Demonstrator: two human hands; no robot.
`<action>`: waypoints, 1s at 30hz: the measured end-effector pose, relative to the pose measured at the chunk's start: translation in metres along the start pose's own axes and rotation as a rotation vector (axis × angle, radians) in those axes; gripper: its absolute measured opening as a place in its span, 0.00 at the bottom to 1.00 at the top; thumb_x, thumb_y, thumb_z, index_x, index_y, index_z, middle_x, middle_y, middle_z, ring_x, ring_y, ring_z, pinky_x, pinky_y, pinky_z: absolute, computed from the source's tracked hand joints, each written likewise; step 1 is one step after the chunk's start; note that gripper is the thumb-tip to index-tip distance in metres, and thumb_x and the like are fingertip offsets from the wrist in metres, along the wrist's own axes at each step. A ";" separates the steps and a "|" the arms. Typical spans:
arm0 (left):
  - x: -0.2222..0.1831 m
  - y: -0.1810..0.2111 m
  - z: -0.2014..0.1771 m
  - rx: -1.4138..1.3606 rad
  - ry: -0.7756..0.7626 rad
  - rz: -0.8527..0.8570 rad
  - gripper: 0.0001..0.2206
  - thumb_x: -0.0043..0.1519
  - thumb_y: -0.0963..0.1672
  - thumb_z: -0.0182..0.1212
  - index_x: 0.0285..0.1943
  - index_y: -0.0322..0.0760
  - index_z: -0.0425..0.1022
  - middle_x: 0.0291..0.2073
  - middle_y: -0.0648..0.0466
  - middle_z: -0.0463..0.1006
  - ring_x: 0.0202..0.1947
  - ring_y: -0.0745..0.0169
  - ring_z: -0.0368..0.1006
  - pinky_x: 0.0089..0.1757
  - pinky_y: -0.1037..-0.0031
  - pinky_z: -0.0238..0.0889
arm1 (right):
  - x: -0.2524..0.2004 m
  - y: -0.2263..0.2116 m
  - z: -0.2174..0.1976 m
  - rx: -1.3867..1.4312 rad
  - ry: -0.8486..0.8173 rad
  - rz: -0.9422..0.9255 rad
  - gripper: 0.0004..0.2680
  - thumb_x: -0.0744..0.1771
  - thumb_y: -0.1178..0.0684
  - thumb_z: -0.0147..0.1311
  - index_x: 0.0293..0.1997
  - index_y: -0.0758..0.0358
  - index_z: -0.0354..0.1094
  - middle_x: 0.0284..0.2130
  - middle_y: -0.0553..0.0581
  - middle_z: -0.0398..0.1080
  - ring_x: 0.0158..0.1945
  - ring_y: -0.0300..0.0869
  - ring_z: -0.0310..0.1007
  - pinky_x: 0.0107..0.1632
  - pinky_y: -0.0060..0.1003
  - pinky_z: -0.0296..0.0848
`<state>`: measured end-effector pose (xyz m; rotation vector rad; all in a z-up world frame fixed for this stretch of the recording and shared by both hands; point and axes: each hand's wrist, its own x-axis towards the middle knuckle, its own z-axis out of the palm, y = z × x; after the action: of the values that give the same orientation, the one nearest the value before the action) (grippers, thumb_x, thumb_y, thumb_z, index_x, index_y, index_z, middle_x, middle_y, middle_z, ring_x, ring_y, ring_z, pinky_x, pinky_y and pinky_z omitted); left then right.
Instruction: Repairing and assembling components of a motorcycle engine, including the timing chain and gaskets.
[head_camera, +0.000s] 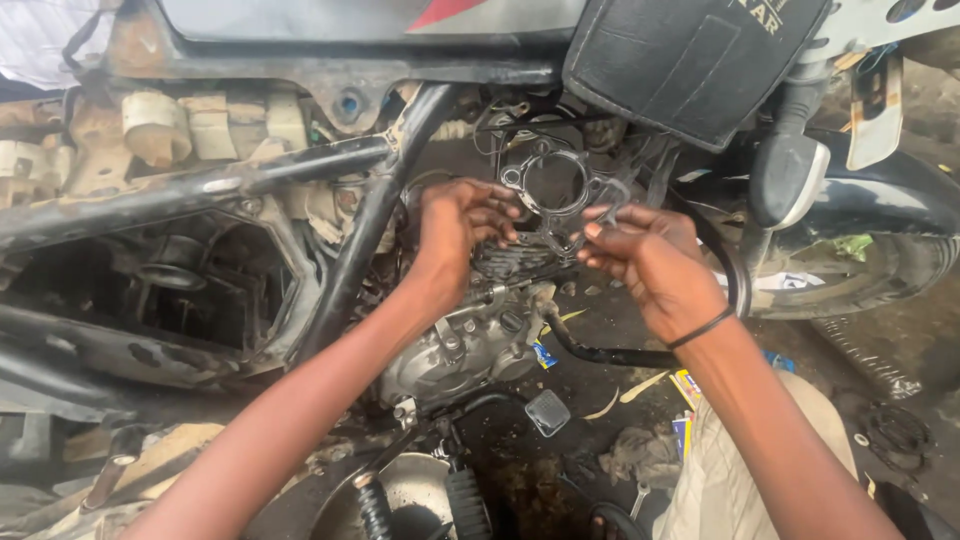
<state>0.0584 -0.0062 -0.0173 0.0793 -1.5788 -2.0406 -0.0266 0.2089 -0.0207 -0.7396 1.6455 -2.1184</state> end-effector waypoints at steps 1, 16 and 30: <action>0.001 0.003 0.003 -0.041 0.014 -0.019 0.12 0.60 0.41 0.46 0.38 0.22 0.74 0.25 0.44 0.79 0.19 0.59 0.74 0.26 0.72 0.67 | 0.004 0.006 -0.003 0.015 0.001 0.019 0.09 0.65 0.64 0.56 0.49 0.75 0.71 0.36 0.61 0.76 0.37 0.43 0.78 0.43 0.33 0.78; 0.052 -0.021 0.001 0.158 0.111 0.099 0.11 0.59 0.42 0.60 0.42 0.23 0.76 0.27 0.47 0.79 0.19 0.64 0.72 0.22 0.75 0.61 | 0.028 0.020 -0.002 -0.135 0.019 -0.084 0.07 0.67 0.63 0.51 0.44 0.75 0.75 0.38 0.69 0.77 0.38 0.51 0.78 0.42 0.40 0.81; 0.063 -0.015 -0.016 0.116 0.092 0.057 0.11 0.58 0.40 0.60 0.47 0.23 0.73 0.34 0.44 0.80 0.30 0.60 0.79 0.32 0.72 0.73 | 0.003 0.029 0.037 -1.220 0.165 -1.144 0.12 0.63 0.67 0.58 0.52 0.71 0.73 0.46 0.64 0.72 0.45 0.54 0.77 0.44 0.42 0.77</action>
<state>0.0053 -0.0465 -0.0183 0.1669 -1.6225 -1.8748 -0.0082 0.1712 -0.0415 -2.3191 3.0563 -1.3375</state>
